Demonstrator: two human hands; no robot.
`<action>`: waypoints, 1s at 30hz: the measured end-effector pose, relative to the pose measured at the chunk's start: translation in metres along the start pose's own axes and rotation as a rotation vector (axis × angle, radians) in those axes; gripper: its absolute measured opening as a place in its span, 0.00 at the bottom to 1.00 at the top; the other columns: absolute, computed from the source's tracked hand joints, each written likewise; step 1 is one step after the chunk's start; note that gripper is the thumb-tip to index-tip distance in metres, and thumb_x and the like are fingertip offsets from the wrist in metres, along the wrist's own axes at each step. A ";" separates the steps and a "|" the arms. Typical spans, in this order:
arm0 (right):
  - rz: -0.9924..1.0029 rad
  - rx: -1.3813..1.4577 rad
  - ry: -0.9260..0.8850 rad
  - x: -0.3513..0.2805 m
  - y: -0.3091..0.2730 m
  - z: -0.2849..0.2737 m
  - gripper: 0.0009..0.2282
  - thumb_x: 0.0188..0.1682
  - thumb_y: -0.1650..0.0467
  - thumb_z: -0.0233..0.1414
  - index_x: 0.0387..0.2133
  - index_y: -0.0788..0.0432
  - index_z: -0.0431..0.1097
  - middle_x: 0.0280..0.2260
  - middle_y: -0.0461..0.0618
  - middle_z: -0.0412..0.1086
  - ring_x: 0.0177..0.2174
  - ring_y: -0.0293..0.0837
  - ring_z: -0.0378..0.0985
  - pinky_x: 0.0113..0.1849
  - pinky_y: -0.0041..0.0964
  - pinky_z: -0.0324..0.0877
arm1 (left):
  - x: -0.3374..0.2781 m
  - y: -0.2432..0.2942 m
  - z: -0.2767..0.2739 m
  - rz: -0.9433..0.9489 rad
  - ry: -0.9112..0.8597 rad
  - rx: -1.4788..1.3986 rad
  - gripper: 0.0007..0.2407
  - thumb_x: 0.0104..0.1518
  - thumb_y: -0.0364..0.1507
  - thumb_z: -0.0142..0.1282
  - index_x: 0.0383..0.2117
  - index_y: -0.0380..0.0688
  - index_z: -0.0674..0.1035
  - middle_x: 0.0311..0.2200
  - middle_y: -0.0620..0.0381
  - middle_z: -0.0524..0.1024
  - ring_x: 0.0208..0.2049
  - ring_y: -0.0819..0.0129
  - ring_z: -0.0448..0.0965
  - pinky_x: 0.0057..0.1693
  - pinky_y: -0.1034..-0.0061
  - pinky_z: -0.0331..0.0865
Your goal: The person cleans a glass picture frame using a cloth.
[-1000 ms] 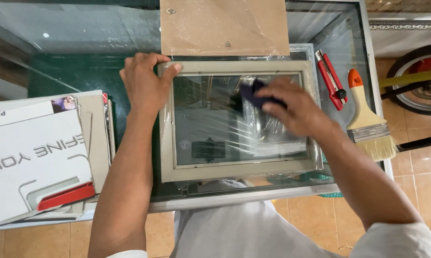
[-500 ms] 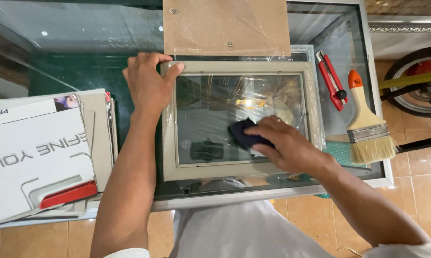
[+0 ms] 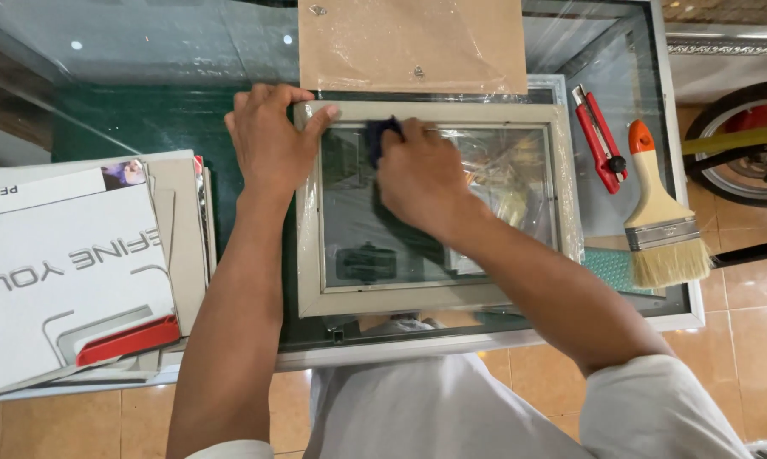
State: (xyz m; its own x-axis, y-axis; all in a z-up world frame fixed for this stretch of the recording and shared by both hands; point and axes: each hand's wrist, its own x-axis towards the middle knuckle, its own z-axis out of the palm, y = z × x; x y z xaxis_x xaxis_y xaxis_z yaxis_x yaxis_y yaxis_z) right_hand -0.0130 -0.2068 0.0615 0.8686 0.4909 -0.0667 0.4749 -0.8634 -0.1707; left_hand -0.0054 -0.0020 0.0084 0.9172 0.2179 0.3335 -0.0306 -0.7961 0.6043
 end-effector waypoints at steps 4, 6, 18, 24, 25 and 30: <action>0.241 -0.112 -0.192 -0.020 0.068 -0.031 0.17 0.53 0.65 0.47 0.48 0.67 0.70 0.50 0.69 0.66 0.49 0.67 0.72 0.48 0.60 0.70 | 0.005 0.001 0.000 -0.014 -0.016 -0.004 0.14 0.54 0.42 0.71 0.36 0.47 0.84 0.41 0.54 0.76 0.49 0.54 0.70 0.58 0.58 0.58; 0.487 -0.161 -0.266 -0.031 0.098 -0.046 0.16 0.55 0.66 0.45 0.49 0.63 0.73 0.51 0.64 0.68 0.49 0.63 0.74 0.48 0.60 0.70 | 0.005 0.001 0.002 -0.023 -0.013 -0.010 0.14 0.54 0.41 0.71 0.36 0.46 0.84 0.40 0.54 0.76 0.49 0.54 0.70 0.58 0.58 0.58; 0.228 -0.282 -0.337 -0.129 0.113 -0.053 0.12 0.50 0.66 0.50 0.40 0.59 0.74 0.41 0.57 0.73 0.44 0.58 0.77 0.41 0.54 0.74 | 0.003 -0.002 0.005 0.009 0.029 -0.031 0.12 0.56 0.40 0.71 0.36 0.46 0.84 0.40 0.55 0.77 0.48 0.54 0.70 0.58 0.58 0.58; 0.126 -0.328 -0.288 -0.155 0.099 -0.051 0.12 0.48 0.65 0.52 0.40 0.58 0.74 0.39 0.54 0.73 0.45 0.54 0.77 0.46 0.51 0.74 | 0.001 0.002 0.000 -0.006 -0.025 -0.022 0.13 0.54 0.41 0.71 0.37 0.48 0.84 0.40 0.56 0.77 0.48 0.55 0.69 0.58 0.57 0.56; 0.129 -0.328 -0.283 -0.148 0.100 -0.046 0.12 0.48 0.65 0.52 0.40 0.58 0.74 0.39 0.54 0.73 0.45 0.54 0.77 0.46 0.51 0.74 | 0.003 0.002 -0.001 -0.001 -0.023 -0.022 0.13 0.54 0.41 0.71 0.37 0.48 0.84 0.40 0.56 0.77 0.48 0.55 0.69 0.58 0.57 0.56; 0.065 0.246 0.327 -0.114 0.102 -0.027 0.15 0.52 0.72 0.58 0.52 0.63 0.72 0.43 0.63 0.74 0.41 0.58 0.78 0.43 0.48 0.73 | 0.000 -0.004 -0.002 0.010 -0.053 -0.042 0.13 0.55 0.40 0.71 0.37 0.46 0.84 0.40 0.55 0.76 0.49 0.54 0.69 0.59 0.57 0.56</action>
State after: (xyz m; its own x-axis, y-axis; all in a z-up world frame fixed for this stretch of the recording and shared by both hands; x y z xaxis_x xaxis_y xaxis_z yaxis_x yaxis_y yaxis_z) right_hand -0.0591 -0.3542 0.0786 0.9136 0.3393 0.2241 0.4041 -0.8184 -0.4086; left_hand -0.0062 0.0019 0.0071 0.9365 0.1793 0.3013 -0.0553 -0.7732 0.6318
